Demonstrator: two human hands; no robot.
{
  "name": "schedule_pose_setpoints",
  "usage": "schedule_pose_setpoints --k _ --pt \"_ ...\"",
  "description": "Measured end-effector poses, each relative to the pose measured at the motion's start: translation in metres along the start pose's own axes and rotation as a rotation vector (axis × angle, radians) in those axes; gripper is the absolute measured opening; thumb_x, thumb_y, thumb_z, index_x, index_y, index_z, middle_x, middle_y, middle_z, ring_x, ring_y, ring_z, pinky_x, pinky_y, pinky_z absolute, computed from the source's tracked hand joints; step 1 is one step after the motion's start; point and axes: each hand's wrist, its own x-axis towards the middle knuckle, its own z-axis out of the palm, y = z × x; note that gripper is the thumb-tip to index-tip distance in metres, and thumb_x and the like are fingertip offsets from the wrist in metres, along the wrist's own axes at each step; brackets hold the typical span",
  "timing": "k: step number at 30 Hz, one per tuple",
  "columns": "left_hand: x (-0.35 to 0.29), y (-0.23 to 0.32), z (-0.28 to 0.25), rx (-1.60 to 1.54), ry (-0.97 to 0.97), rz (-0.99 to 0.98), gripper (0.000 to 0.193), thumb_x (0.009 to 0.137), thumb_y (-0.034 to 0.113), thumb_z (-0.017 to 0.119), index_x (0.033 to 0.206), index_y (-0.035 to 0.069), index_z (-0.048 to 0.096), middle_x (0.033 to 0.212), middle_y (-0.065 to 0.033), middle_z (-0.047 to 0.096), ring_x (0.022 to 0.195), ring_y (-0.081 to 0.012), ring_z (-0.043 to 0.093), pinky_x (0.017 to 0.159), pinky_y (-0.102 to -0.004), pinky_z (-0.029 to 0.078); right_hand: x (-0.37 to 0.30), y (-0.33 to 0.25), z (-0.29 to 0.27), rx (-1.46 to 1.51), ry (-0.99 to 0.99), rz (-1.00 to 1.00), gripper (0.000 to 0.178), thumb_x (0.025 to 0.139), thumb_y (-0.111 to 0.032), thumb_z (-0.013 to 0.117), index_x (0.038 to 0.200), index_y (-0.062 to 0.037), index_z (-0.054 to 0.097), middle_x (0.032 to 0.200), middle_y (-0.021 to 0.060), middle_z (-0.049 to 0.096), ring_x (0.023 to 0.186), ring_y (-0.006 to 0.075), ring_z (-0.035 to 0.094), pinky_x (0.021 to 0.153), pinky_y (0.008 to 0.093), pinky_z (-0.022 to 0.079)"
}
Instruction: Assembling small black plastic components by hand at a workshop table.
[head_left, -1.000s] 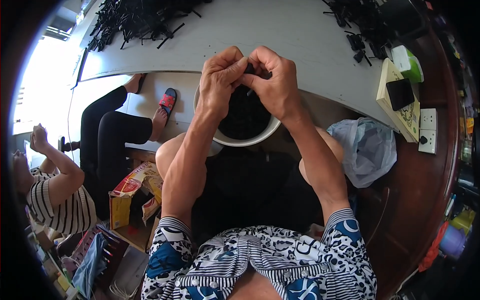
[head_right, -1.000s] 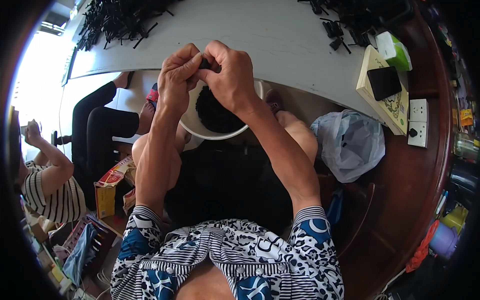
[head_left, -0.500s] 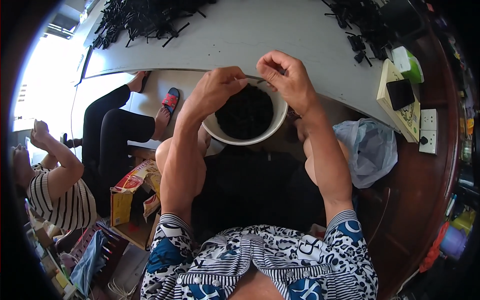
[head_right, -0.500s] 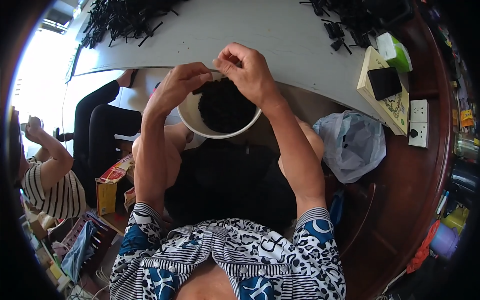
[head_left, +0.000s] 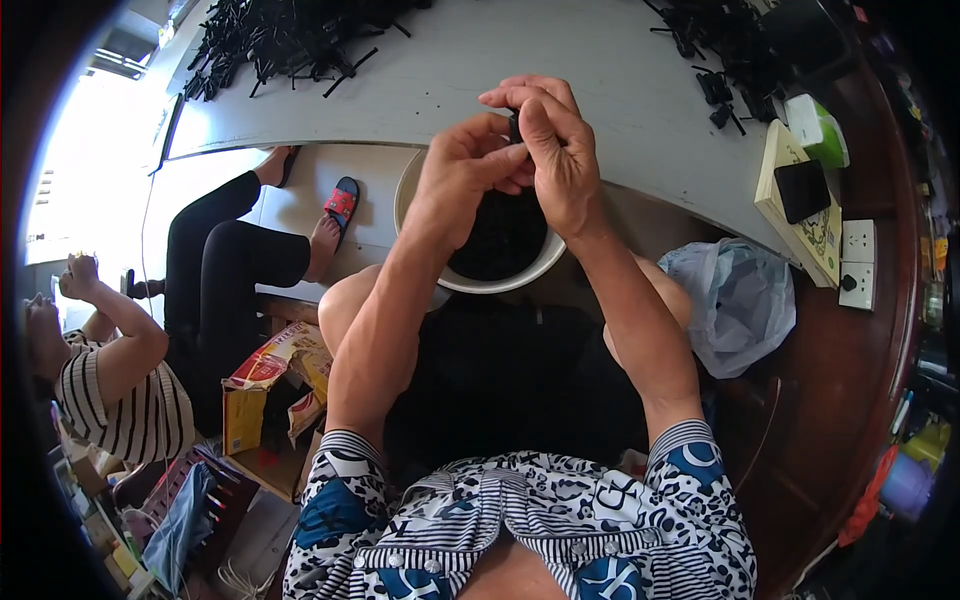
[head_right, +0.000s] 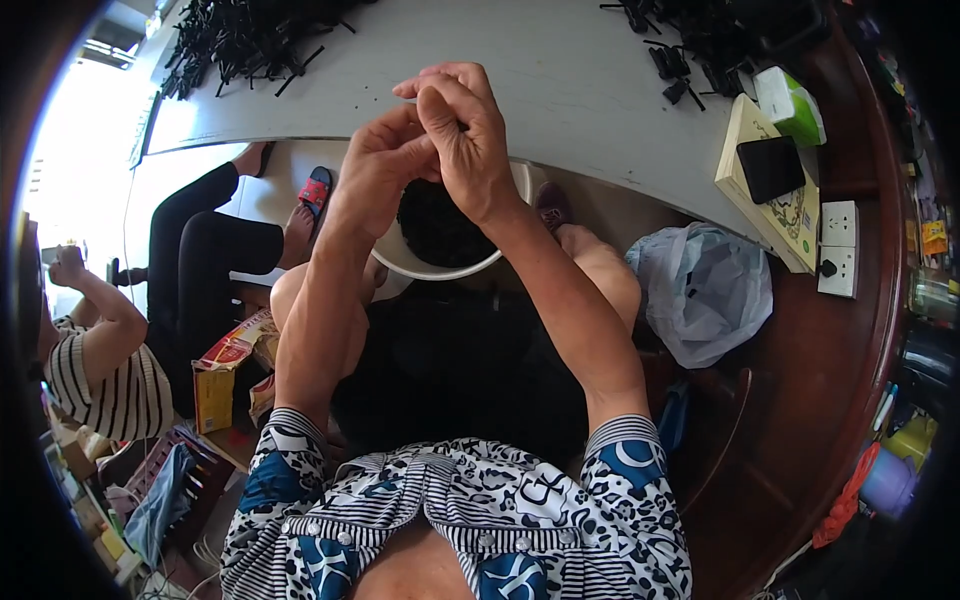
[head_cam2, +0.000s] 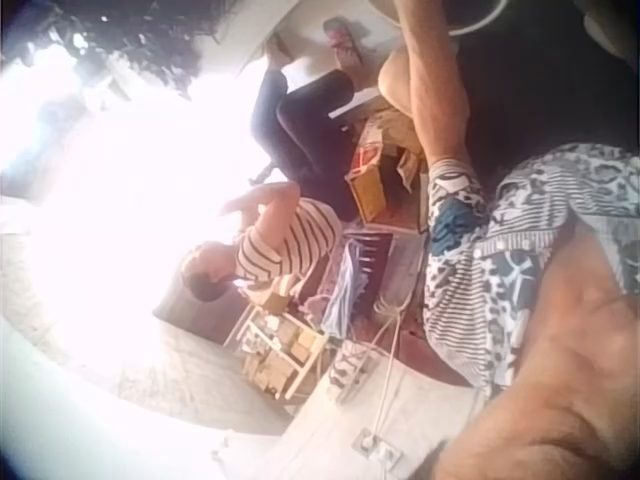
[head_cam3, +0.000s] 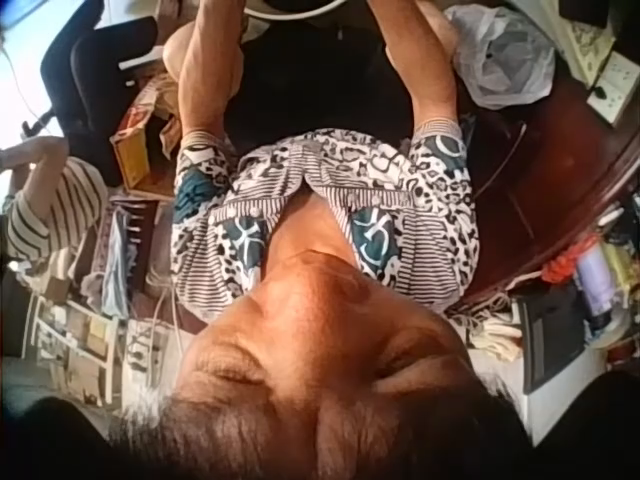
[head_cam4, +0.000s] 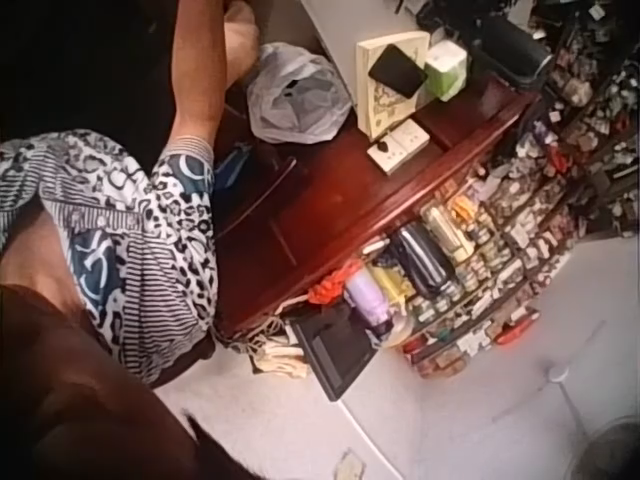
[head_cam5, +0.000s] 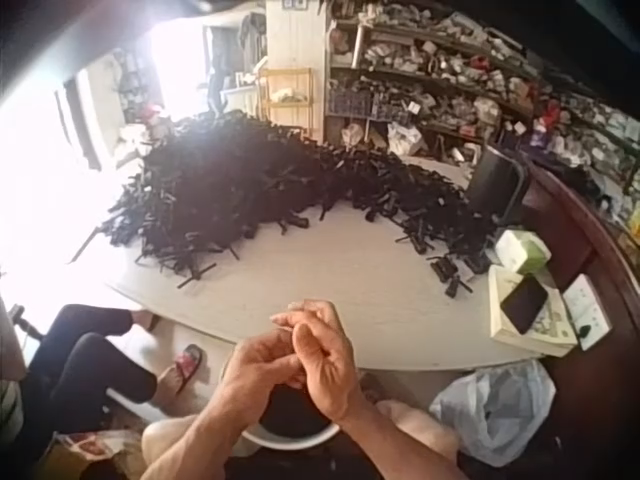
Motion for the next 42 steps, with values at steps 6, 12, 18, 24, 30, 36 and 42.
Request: schedule_pose_setpoints --k 6,12,18,24,30,36,42 --pt "-0.003 0.020 -0.010 0.013 0.121 0.077 0.011 0.084 0.005 0.058 0.094 0.003 0.053 0.076 -0.0039 0.060 0.059 -0.0106 0.056 0.055 -0.0197 0.046 0.009 -0.005 -0.026 0.112 -0.084 0.058 0.049 0.082 -0.037 0.061 0.113 0.0013 0.055 0.107 0.0099 0.056 0.104 0.0171 0.049 0.092 0.0299 0.035" --pt "-0.007 0.014 -0.007 0.416 0.154 0.040 0.012 0.076 -0.003 0.062 0.087 -0.002 0.057 0.067 -0.0046 0.058 0.061 -0.0092 0.057 0.054 -0.0204 0.046 0.007 0.001 -0.024 0.178 -0.064 0.322 0.019 0.081 -0.017 0.066 0.080 0.0013 0.064 0.075 0.0042 0.062 0.071 0.0088 0.055 0.067 0.0213 0.043" --pt "-0.004 0.023 -0.012 -0.084 0.123 0.031 0.012 0.083 0.001 0.058 0.095 -0.002 0.057 0.071 -0.0069 0.062 0.059 -0.0121 0.060 0.054 -0.0211 0.049 0.009 0.001 -0.033 0.498 -0.087 0.370 0.027 0.077 -0.024 0.070 0.087 -0.0004 0.063 0.077 0.0043 0.060 0.064 0.0083 0.054 0.054 0.0200 0.045" --pt "-0.006 0.025 -0.013 -0.109 -0.063 0.042 0.009 0.089 0.004 0.051 0.097 0.001 0.054 0.070 -0.0090 0.062 0.054 -0.0136 0.060 0.048 -0.0208 0.049 0.015 0.000 -0.032 0.773 -0.250 0.307 0.042 0.076 -0.032 0.071 0.091 0.0048 0.058 0.093 0.0110 0.052 0.074 0.0101 0.052 0.054 0.0220 0.054" --pt "-0.006 0.027 -0.012 -0.005 -0.060 0.059 0.007 0.088 0.000 0.048 0.094 0.000 0.051 0.072 -0.0100 0.061 0.055 -0.0140 0.060 0.048 -0.0214 0.049 0.013 -0.002 -0.033 0.590 -0.210 0.418 0.025 0.078 -0.022 0.071 0.084 -0.0008 0.058 0.071 0.0017 0.056 0.058 0.0076 0.053 0.045 0.0174 0.044" --pt "-0.005 0.018 0.002 0.158 0.105 0.155 0.010 0.086 -0.006 0.046 0.094 -0.002 0.050 0.071 -0.0085 0.059 0.056 -0.0126 0.060 0.049 -0.0215 0.049 0.012 -0.003 -0.023 0.118 -0.170 0.418 0.010 0.083 -0.008 0.063 0.080 -0.0049 0.054 0.068 -0.0027 0.050 0.056 0.0024 0.044 0.046 0.0169 0.035" --pt "-0.007 0.015 0.009 0.235 0.318 0.234 0.008 0.085 -0.007 0.046 0.090 -0.003 0.051 0.070 -0.0070 0.060 0.057 -0.0120 0.061 0.049 -0.0208 0.048 0.001 0.006 0.004 0.152 -0.020 0.371 0.014 0.088 -0.015 0.056 0.079 -0.0053 0.052 0.068 -0.0027 0.050 0.064 0.0042 0.045 0.054 0.0199 0.038"
